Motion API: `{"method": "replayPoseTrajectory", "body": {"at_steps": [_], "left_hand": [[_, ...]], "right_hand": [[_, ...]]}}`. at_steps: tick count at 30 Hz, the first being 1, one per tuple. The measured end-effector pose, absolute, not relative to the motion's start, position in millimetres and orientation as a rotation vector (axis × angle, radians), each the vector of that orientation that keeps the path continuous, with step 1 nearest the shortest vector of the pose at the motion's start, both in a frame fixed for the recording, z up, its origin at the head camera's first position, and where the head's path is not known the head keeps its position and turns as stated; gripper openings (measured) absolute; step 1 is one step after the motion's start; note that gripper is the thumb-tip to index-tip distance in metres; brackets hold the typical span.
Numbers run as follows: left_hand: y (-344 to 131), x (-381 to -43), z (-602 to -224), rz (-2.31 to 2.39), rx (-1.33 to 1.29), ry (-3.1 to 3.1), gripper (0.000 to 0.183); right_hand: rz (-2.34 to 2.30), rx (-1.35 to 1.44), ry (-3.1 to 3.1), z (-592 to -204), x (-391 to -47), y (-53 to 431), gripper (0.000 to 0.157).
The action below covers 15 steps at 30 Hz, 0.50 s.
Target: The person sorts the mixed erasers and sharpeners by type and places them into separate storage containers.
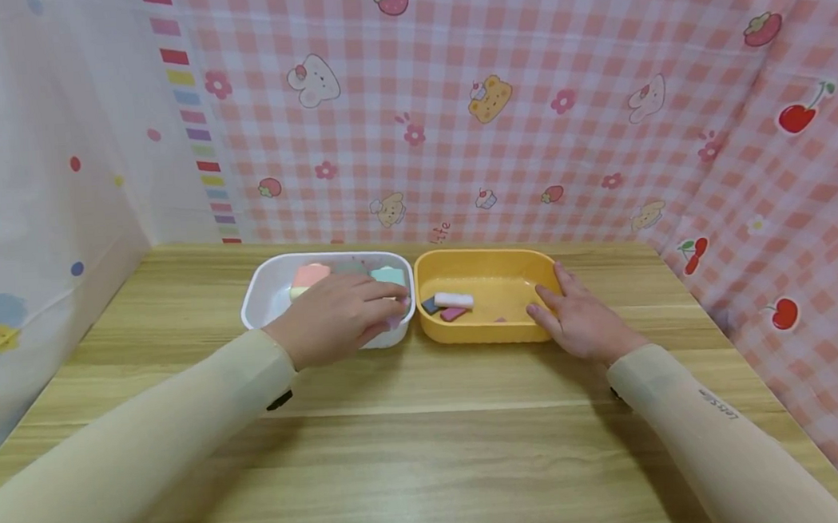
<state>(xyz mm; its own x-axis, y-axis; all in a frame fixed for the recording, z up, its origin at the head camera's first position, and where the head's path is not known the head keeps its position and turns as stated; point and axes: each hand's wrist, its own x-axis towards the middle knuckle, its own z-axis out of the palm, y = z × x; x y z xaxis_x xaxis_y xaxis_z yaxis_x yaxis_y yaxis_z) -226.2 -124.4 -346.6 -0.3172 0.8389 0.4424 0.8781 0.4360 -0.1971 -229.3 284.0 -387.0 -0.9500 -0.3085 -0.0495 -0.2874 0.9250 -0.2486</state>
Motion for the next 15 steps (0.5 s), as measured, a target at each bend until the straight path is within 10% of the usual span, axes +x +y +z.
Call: {"method": "replayPoseTrajectory", "body": {"at_steps": [15], "left_hand": [[-91,-246,-347,-0.093,-1.418,-2.152,0.023]], "right_hand": [[-0.354,-0.469,2.998,-389,-231,286,0.082]]}}
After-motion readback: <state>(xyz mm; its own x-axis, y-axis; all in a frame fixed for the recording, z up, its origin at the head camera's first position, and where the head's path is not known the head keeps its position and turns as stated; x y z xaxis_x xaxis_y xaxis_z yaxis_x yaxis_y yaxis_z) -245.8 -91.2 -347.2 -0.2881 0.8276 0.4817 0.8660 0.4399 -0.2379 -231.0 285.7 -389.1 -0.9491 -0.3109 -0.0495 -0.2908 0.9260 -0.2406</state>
